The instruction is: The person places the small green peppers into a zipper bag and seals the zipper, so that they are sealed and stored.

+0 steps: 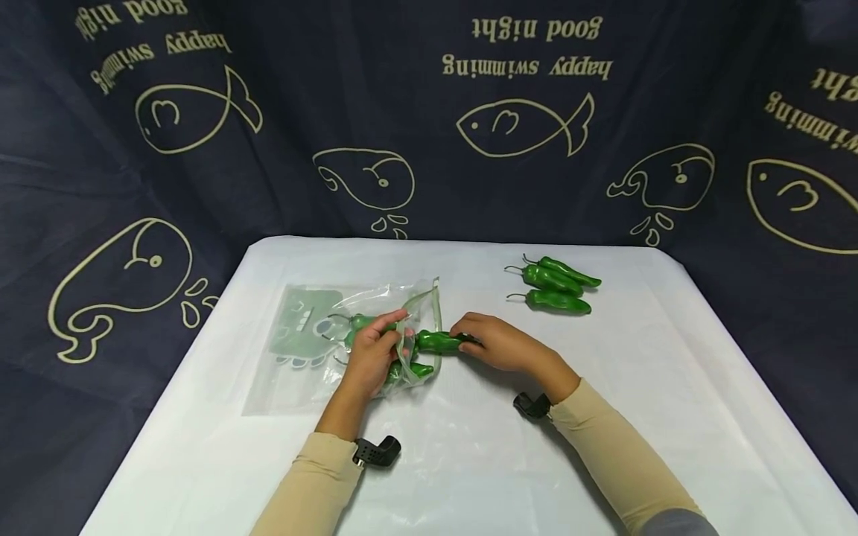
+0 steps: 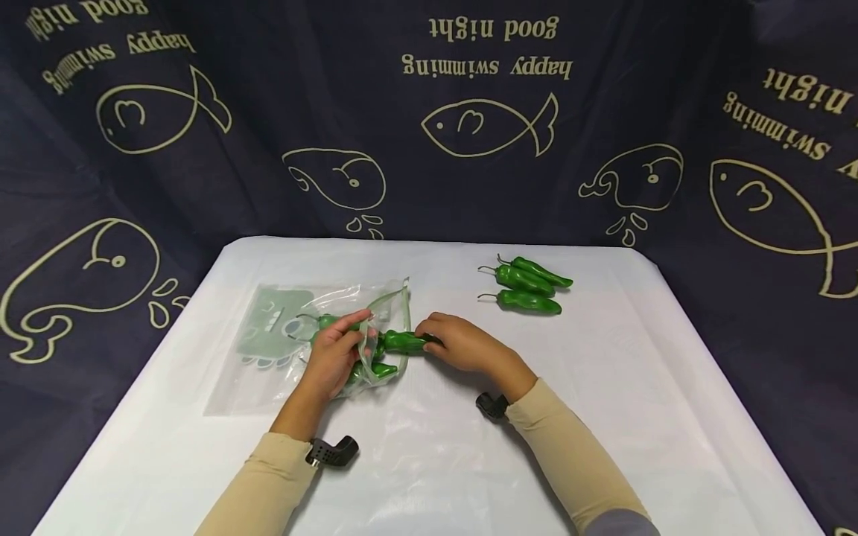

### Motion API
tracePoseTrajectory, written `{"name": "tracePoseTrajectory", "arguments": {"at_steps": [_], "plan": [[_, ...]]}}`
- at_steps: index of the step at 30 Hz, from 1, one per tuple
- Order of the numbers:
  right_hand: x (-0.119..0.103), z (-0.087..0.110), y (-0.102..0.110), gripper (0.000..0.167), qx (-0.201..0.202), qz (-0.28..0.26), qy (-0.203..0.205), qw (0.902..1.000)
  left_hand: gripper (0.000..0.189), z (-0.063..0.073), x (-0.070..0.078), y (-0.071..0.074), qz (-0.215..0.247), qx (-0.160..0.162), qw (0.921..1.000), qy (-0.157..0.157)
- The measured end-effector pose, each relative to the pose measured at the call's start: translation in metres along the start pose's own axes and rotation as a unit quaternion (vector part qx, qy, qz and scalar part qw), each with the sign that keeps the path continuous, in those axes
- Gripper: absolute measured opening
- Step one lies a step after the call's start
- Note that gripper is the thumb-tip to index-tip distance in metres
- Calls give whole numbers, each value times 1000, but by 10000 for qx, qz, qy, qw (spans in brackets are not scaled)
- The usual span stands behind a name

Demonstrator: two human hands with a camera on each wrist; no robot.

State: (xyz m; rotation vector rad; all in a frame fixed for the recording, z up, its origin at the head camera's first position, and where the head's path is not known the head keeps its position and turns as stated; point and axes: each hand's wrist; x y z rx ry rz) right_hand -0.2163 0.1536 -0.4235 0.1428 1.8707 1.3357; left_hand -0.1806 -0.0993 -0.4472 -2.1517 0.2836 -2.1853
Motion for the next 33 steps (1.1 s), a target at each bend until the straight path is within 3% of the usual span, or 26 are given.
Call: {"name": "tracePoseTrajectory", "arguments": {"at_steps": [33], "plan": [[-1, -23, -7, 27, -72, -65, 5, 10000, 44, -1, 0, -1, 51, 37, 10000, -11]]}}
Point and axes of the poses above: each hand's wrist, its own z-axis away from the middle knuckle, its own y-axis out of the back of the hand, x = y × z, and after that the axes turned 8 degrees about -z, right-handed
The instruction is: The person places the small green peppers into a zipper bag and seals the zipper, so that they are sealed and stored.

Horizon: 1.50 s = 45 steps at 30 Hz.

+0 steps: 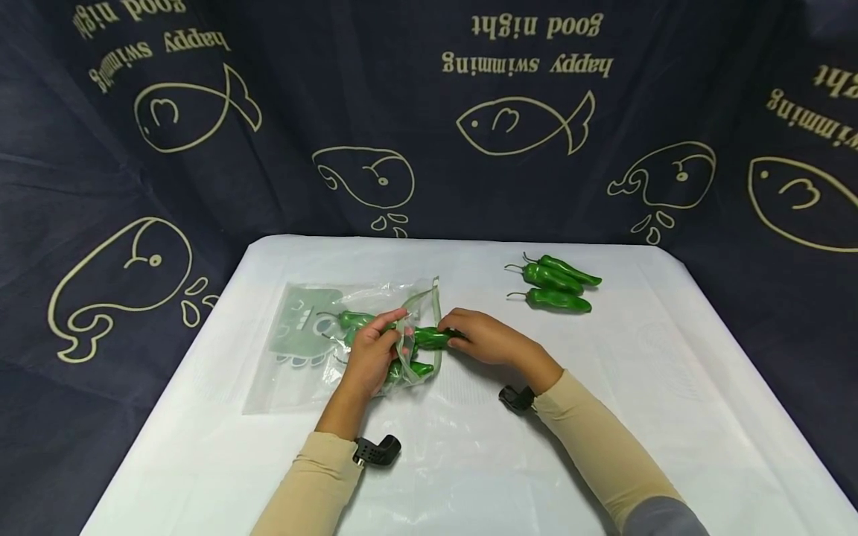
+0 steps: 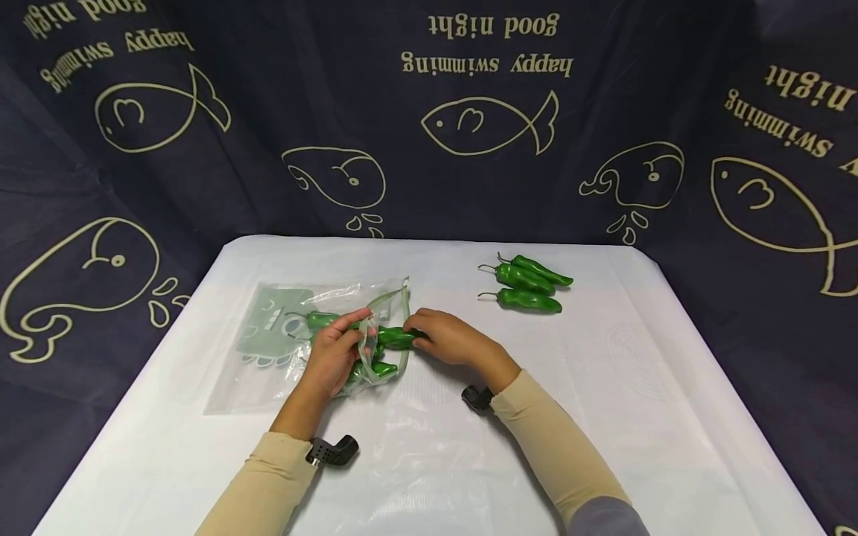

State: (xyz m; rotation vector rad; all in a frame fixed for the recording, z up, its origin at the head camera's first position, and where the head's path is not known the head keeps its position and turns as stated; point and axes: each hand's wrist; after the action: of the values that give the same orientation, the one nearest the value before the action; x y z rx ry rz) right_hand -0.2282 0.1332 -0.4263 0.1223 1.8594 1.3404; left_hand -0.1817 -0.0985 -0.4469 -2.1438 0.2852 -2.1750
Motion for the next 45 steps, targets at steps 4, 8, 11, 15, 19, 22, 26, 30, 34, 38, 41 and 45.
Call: {"name": "tracePoseTrajectory", "arguments": {"at_steps": [4, 8, 11, 15, 19, 22, 26, 30, 34, 38, 41, 45], "plan": [[0, -3, -1, 27, 3, 9, -23, 10000, 45, 0, 0, -1, 19, -2, 10000, 17], [0, -6, -1, 27, -17, -60, -40, 10000, 45, 0, 0, -2, 38, 21, 10000, 53], [1, -8, 0, 27, -68, -115, -65, 9999, 45, 0, 0, -2, 55, 43, 10000, 71], [1, -9, 1, 29, -212, -234, -125, 9994, 45, 0, 0, -2, 73, 47, 9999, 79], [0, -9, 3, 34, -381, -368, -217, 9984, 44, 0, 1, -2, 47, 47, 10000, 33], [-1, -9, 4, 39, -486, -427, -276, 9975, 44, 0, 1, -1, 29, 20, 10000, -2], [-1, -9, 5, 43, -608, -458, -298, 9967, 44, 1, 1, -1, 45, 6, 10000, 15], [-2, -10, 5, 46, -677, -469, -293, 9962, 44, 1, 1, -1, 45, 23, 10000, 28], [-3, -10, 6, 51, -745, -513, -349, 9953, 44, 0, 1, 0, 9, 20, 10000, 15], [-2, -11, 7, 60, -918, -539, -483, 9931, 44, 0, 2, 1, -20, 10, 10000, 41], [-1, -11, 7, 65, -1032, -506, -568, 9917, 44, 0, 2, 1, -8, -7, 10000, 72], [0, -11, 8, 67, -1086, -444, -517, 9918, 44, 0, 2, 0, 5, -15, 10000, 93]]}}
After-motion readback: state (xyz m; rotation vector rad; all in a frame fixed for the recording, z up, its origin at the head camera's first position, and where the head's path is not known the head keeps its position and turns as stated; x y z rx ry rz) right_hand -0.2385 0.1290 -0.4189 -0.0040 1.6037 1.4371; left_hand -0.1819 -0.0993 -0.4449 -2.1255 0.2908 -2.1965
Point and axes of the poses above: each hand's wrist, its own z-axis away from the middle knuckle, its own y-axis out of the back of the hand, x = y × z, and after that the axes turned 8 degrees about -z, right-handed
